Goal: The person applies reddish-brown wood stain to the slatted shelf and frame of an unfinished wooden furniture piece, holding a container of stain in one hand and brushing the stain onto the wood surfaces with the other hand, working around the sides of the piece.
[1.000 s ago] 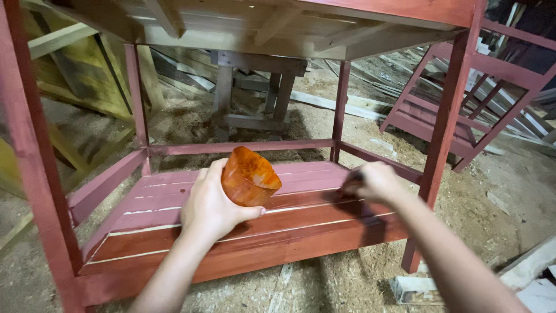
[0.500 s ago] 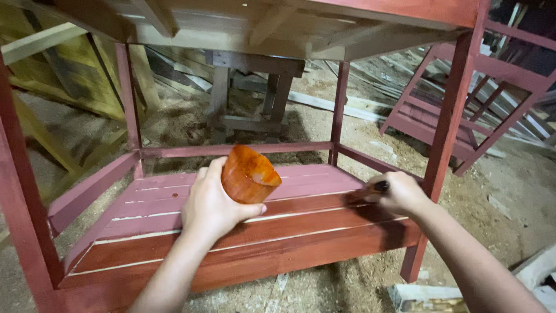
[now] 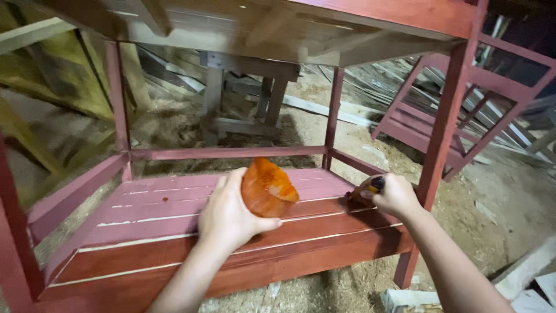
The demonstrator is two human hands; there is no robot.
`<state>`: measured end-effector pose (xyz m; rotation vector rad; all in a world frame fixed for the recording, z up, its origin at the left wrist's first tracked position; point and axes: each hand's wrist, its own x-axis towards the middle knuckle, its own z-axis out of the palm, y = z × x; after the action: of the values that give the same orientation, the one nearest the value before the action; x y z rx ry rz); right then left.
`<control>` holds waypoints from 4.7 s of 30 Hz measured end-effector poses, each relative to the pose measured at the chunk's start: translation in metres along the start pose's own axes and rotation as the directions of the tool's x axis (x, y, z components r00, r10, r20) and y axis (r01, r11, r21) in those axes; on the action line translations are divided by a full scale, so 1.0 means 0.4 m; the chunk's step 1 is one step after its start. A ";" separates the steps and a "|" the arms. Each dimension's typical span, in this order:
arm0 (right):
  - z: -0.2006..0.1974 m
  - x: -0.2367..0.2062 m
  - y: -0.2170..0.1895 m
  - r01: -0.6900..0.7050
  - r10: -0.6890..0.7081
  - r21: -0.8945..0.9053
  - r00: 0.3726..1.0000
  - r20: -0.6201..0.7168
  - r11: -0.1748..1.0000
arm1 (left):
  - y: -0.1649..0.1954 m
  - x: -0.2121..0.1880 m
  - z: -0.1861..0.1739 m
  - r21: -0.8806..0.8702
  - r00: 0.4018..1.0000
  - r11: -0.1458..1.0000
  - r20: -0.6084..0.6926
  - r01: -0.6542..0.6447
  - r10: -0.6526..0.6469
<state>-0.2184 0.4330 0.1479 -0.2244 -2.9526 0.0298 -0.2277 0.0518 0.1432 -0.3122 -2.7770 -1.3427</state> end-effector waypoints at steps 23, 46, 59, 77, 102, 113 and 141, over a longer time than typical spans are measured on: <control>0.071 0.026 0.069 -0.208 0.214 0.076 0.973 -0.083 0.975 | 0.008 -0.006 0.025 -0.113 0.999 0.994 0.037 -0.007 0.011; 0.060 0.009 0.108 -0.408 0.419 0.129 0.905 -0.076 0.904 | -0.117 -0.019 -0.080 -0.057 0.996 0.996 -0.053 0.069 -0.072; 0.160 0.013 -0.473 0.003 0.001 -0.107 0.999 0.039 0.994 | -0.224 -0.165 -0.223 -0.072 0.946 0.996 -0.316 0.057 -0.077; 0.113 0.000 -0.614 0.149 -0.343 0.468 0.867 0.362 0.871 | -0.308 -0.263 -0.364 -0.078 0.869 0.990 -0.473 0.121 -0.143; 0.237 0.016 -0.712 -0.215 -0.071 0.856 0.957 0.280 0.469 | -0.296 -0.283 -0.368 -0.080 0.856 0.993 -0.504 0.084 -0.113; 0.243 0.093 -0.563 -0.256 0.142 0.751 0.966 0.215 0.608 | -0.321 -0.274 -0.360 -0.087 0.841 0.996 -0.537 0.027 -0.069; 0.389 0.103 -0.917 0.159 -0.314 0.871 0.950 -0.006 0.465 | -0.285 -0.279 -0.358 -0.083 0.859 0.996 -0.511 -0.017 -0.027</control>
<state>-0.3408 0.0758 0.0143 0.3648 -2.6333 1.5241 -0.1484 -0.1467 0.1308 0.0525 -2.2822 -1.3099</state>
